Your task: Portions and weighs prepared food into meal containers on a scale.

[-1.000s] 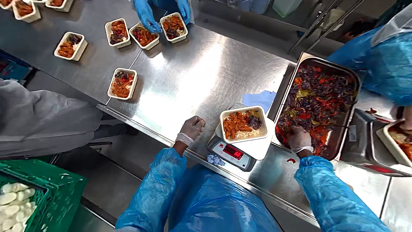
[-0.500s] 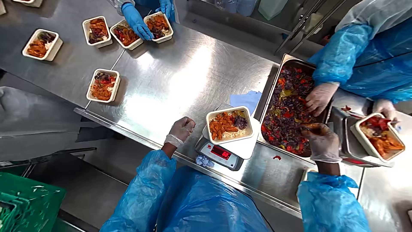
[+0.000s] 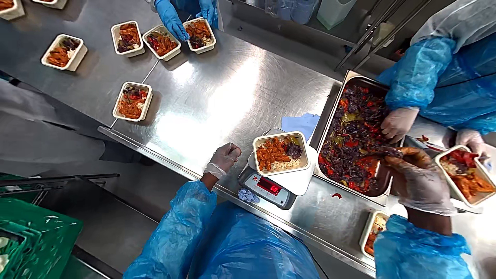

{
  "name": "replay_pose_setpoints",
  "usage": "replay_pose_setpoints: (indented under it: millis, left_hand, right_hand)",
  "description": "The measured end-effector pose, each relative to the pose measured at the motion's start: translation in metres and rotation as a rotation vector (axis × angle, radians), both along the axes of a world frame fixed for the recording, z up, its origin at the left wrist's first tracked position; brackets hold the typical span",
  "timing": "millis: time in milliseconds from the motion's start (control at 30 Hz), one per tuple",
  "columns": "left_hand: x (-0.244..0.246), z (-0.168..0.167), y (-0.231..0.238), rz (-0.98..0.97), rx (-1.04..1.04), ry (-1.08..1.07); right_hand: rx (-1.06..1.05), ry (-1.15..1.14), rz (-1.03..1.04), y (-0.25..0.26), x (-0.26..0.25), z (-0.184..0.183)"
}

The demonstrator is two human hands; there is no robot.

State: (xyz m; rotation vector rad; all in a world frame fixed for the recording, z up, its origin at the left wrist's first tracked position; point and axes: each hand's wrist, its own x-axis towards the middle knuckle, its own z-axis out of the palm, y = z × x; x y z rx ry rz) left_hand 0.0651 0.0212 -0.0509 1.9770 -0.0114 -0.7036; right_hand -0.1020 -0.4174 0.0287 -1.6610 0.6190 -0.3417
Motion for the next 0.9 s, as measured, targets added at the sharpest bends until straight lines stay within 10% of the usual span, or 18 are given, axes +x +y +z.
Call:
replay_pose_setpoints:
  millis: [333, 500, 900]
  left_hand:
    - [0.001, -0.031, 0.016, 0.048, -0.057, 0.012]
    - [-0.019, 0.012, 0.024, 0.07, -0.031, 0.033]
    - [-0.003, -0.038, 0.048, 0.136, -0.074, 0.02]
  right_hand:
    - [-0.097, -0.017, 0.301, 0.077, 0.046, 0.05]
    - [-0.266, 0.05, 0.399, 0.118, 0.086, 0.021]
    - [-0.811, 0.206, 0.437, 0.165, 0.104, -0.035]
